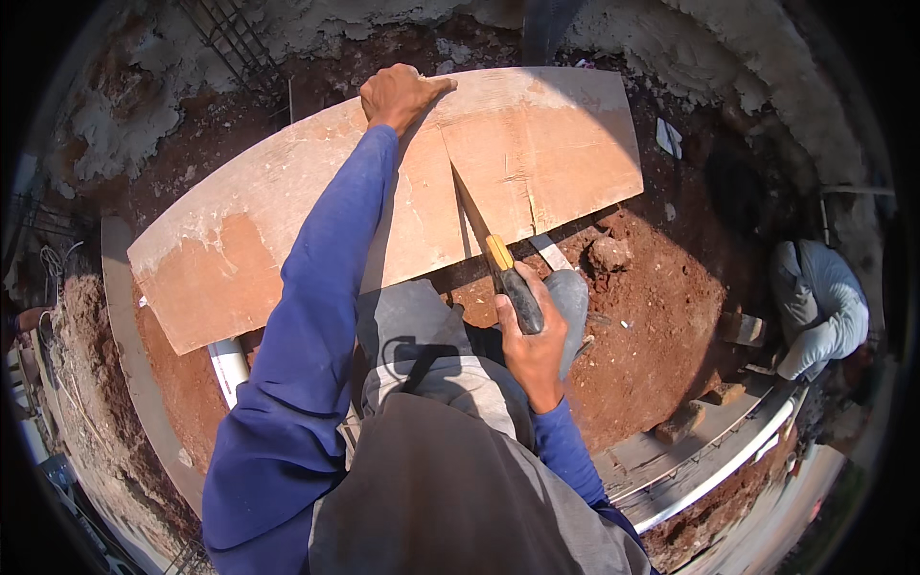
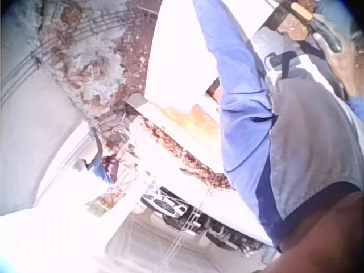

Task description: The person measures and marks a wooden board with a pen, then uses a hand saw to cut the board along the marked line. The person handles the board and saw to complete the cut.

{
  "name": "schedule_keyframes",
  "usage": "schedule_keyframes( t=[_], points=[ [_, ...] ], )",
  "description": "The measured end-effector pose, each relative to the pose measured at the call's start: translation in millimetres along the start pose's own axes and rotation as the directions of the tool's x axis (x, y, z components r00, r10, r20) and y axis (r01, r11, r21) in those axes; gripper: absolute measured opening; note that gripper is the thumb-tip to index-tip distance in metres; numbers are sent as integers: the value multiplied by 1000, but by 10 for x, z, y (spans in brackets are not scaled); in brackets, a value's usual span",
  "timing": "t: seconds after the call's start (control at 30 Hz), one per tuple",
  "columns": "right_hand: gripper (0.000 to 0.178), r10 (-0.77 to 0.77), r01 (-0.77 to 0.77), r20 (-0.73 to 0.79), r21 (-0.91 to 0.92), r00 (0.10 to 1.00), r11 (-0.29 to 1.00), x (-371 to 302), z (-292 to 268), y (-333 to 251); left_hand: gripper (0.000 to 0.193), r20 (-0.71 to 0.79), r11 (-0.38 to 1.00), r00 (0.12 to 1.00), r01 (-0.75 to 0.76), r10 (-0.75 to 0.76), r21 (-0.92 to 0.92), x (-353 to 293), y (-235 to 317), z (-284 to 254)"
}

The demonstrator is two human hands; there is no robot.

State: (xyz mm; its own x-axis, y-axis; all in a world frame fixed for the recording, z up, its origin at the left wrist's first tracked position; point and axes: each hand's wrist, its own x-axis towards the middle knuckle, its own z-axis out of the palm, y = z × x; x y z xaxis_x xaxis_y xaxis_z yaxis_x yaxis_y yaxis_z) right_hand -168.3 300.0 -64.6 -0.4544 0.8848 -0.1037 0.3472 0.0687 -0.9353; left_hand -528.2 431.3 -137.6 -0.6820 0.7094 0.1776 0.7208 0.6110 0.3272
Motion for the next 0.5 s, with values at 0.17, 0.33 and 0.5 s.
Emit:
schedule_keyframes(
  t=[0.17, 0.33, 0.5],
  points=[
    [43, -107, 105, -26, -77, 994, 992, -423, -305, -33, 66, 42, 980, 997, 75, -68, -184, -146, 54, 33],
    [43, 112, -111, 102, -17, 988, 994, 208, 54, -103, 64, -46, 996, 998, 25, -29, -84, 48, -61, 71],
    [46, -184, 176, -65, -116, 981, 978, -511, -402, -17, 62, -26, 977, 999, 34, -40, -211, 127, 232, -127]
  ],
)
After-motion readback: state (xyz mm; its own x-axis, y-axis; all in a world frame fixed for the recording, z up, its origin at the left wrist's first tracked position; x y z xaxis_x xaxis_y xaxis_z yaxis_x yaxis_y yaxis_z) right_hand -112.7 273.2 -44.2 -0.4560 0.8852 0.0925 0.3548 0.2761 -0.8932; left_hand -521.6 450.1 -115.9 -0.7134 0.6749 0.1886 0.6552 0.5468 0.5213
